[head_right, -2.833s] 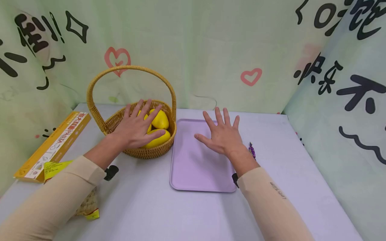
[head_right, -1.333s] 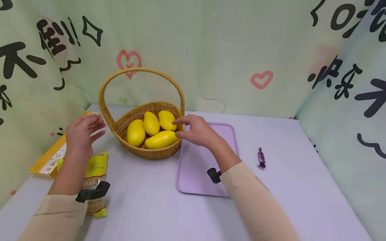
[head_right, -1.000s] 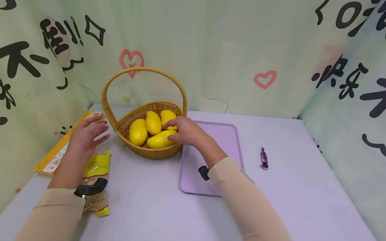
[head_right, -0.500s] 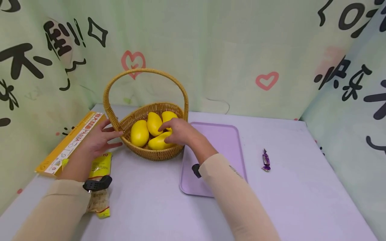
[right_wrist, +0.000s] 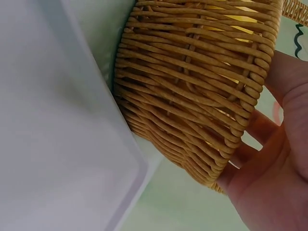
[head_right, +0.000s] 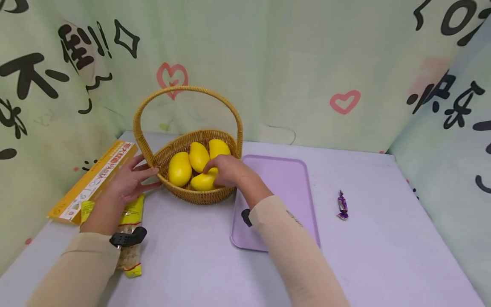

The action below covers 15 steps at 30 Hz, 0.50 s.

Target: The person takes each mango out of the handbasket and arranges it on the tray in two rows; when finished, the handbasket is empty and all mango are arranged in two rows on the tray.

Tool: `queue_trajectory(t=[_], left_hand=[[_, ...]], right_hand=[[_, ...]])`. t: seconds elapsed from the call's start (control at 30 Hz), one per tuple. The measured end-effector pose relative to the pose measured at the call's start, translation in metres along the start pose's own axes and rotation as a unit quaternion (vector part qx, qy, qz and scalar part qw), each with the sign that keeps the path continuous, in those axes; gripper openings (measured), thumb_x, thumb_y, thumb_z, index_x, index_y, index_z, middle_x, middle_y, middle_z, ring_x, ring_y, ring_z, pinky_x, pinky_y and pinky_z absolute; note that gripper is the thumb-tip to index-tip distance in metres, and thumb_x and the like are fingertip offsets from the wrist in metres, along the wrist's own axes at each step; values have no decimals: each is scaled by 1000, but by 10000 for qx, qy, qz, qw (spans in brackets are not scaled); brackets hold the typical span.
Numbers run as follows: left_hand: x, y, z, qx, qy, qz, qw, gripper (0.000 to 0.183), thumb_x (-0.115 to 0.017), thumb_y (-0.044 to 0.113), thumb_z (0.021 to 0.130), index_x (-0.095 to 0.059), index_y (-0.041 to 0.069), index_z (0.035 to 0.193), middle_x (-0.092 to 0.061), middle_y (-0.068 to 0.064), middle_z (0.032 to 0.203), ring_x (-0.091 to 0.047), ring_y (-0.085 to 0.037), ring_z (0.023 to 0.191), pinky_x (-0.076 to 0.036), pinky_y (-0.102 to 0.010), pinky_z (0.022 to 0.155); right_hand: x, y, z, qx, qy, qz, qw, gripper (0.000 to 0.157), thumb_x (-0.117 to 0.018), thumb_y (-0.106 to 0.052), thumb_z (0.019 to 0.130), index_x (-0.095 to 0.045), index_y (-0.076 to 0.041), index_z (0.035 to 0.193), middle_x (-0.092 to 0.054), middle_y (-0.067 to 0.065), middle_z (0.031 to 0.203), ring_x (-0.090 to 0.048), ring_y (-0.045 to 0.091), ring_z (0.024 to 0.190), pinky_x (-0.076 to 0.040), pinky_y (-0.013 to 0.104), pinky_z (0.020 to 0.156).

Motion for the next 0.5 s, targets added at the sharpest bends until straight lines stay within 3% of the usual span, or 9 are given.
queue_trajectory(t=[0.17,0.5], left_hand=[[0,-1,1,-147,14,94,9998,81,-62,3,102,-20,27,167,-22,-15,170,-35,-35,149,-41,-57,117],[4,-3,0,-253,113,80,9996,80,-63,5,101,-23,27,166,-26,-15,168,-40,-35,145,-42,-55,117]], right_hand=[[-4,1,2,-87,-56,-42,9999,49,-75,-9,92,-69,-29,136,-55,5,146,-49,25,131,-41,44,119],[2,-9,-3,275,86,-221,9993,50,-78,-16,91,-67,-26,139,-58,6,143,-51,26,131,-42,45,117]])
Point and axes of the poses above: each hand's wrist, its own z-axis towards the middle knuckle, its own x-axis out of the back of the hand, y = z × x, the point moved 10 cm from there along z, towards the middle knuckle
